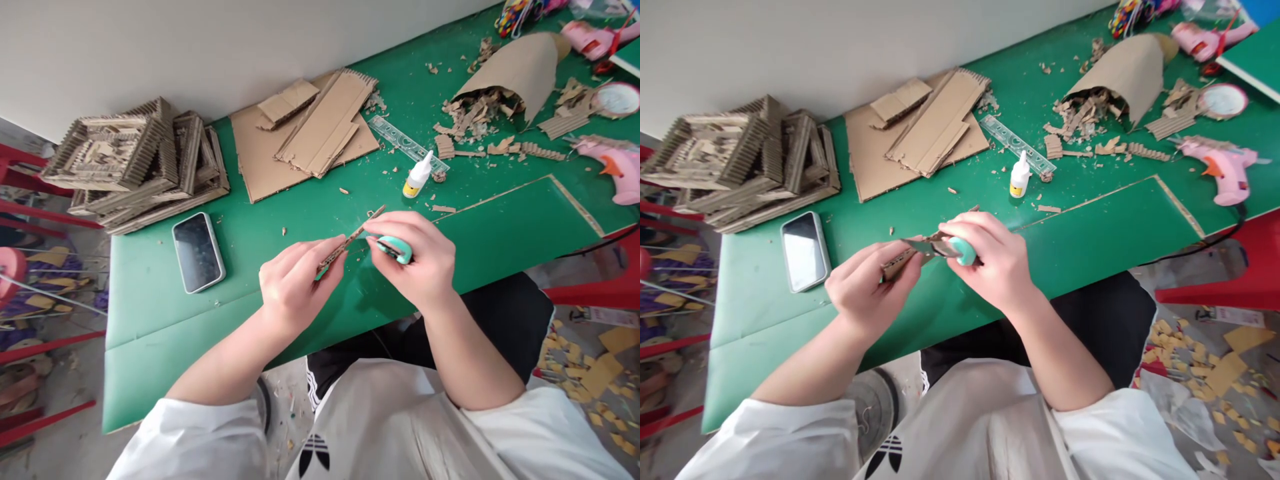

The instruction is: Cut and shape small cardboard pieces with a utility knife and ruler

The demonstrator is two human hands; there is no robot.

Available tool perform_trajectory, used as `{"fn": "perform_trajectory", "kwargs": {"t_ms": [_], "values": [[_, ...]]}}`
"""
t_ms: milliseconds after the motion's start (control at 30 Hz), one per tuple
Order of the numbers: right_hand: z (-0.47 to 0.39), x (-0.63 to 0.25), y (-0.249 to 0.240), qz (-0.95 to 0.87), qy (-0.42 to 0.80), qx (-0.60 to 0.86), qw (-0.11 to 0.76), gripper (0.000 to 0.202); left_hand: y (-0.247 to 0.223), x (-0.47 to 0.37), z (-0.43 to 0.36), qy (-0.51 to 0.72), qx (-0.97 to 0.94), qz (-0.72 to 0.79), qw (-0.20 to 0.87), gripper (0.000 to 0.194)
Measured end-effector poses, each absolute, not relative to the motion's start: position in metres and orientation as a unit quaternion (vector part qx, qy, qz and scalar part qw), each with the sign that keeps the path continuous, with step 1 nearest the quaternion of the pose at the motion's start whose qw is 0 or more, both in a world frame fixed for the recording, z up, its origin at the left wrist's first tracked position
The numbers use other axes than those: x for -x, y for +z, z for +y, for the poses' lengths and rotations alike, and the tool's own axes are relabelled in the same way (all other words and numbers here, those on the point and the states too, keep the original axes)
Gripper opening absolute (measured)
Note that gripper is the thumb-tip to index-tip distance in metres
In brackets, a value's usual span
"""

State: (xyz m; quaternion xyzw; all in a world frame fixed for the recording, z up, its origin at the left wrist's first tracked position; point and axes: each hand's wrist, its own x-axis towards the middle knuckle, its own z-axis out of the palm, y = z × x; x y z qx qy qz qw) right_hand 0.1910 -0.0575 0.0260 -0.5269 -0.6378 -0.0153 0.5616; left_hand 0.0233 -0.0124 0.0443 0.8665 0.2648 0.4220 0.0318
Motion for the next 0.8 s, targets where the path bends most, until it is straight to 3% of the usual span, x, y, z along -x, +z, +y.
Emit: {"fn": "perform_trajectory", "kwargs": {"t_ms": [367,533,800], "values": [[-0.055,-0.183,0.023,-0.673,-0.067,0.537,0.504,0.007,0.043,-0.019,-0.013,0.382,-0.899,0.214,0.013,0.015],[-0.05,-0.187,0.014,-0.521,-0.044,0.637,0.566,0.005,0.047,-0.02,-0.017,0.421,-0.878,0.227,0.006,0.024],[-0.051,-0.202,-0.003,-0.345,0.07,0.677,0.646,0.01,0.04,-0.022,-0.007,0.497,-0.74,0.43,0.146,0.014]]}}
